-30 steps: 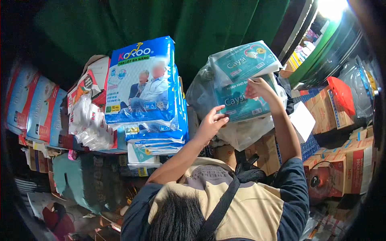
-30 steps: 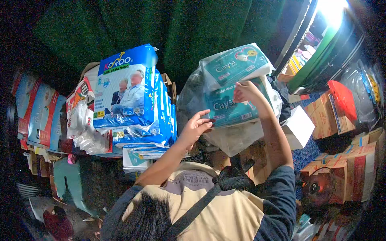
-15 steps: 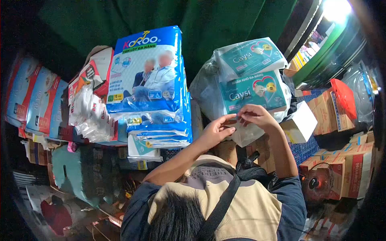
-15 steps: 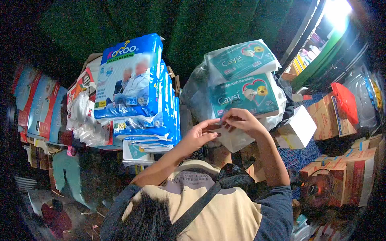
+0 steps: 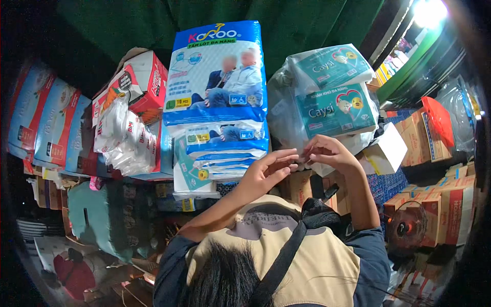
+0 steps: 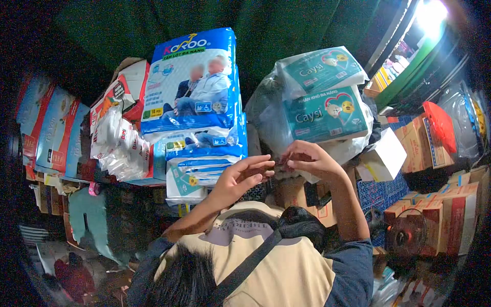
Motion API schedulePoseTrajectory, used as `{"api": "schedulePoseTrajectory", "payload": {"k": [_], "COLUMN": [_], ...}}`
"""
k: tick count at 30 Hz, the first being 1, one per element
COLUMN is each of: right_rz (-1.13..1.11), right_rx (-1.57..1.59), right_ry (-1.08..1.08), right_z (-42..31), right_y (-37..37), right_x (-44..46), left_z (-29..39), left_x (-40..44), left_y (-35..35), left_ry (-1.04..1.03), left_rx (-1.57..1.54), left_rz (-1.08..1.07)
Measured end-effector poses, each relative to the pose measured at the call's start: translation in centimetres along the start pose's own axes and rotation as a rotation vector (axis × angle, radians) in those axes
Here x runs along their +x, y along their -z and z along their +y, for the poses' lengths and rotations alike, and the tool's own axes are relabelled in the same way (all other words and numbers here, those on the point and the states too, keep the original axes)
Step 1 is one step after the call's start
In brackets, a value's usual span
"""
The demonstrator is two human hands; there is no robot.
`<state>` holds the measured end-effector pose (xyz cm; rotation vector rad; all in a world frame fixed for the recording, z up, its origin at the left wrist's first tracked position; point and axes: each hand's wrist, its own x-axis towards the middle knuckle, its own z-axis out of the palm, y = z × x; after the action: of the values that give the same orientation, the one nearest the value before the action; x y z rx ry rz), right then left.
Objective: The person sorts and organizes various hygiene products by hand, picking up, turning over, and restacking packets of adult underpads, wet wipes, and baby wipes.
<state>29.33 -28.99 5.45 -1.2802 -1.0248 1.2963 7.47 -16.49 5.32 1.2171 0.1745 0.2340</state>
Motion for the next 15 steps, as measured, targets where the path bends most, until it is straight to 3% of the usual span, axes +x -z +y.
{"api": "schedulePoseTrajectory", "payload": {"k": [6, 15], "right_rz": [-0.042, -0.178], "right_rx": [0.055, 0.052], "right_ry": [0.023, 0.122], "right_z": [-0.9, -3.0], "right_y": [-4.5, -11.6], "right_x": [0.2, 1.5], "left_z": [2.9, 5.5], "left_x": [-4.4, -9.0], "left_y": [2.3, 8.4], "left_ry": [-0.109, -0.32], "left_rx": [0.052, 0.029], "left_rz": [-0.103, 0.055]}}
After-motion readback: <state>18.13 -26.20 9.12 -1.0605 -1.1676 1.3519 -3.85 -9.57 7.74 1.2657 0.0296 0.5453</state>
